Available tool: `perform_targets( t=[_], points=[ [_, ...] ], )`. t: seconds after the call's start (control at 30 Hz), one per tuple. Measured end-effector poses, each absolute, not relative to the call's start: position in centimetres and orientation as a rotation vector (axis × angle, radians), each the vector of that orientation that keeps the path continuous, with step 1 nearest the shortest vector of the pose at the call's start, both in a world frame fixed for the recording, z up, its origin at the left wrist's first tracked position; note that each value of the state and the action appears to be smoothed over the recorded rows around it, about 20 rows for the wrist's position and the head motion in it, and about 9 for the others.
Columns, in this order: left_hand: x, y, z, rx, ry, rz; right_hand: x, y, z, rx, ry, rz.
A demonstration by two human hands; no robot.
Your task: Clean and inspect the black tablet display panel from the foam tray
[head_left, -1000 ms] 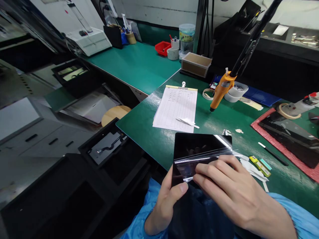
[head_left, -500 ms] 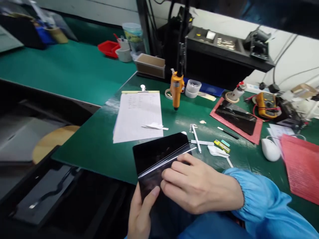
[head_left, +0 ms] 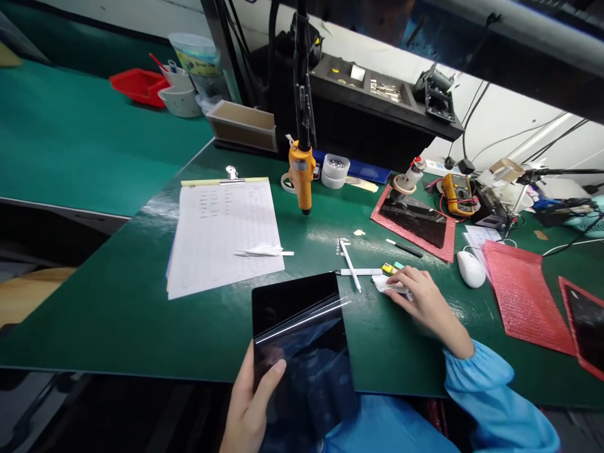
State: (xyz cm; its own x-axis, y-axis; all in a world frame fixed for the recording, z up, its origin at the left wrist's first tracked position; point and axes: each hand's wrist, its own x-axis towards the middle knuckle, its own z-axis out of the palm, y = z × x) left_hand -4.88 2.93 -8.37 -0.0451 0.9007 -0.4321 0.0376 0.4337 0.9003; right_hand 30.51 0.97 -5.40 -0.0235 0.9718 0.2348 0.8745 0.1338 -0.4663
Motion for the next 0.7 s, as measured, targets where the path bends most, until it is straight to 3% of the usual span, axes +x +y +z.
perform_targets(
  t=[0.5,0.7],
  points=[
    [-5.9,1.5,-11.2,0.81,1.354,0.753,26.8,3.4,-6.5,-1.491,-0.807,1.065],
    [-6.3,1.1,-11.4,0.822,1.292,0.727,27.1,3.5,-5.7,-1.443,-0.69,1.044]
  ],
)
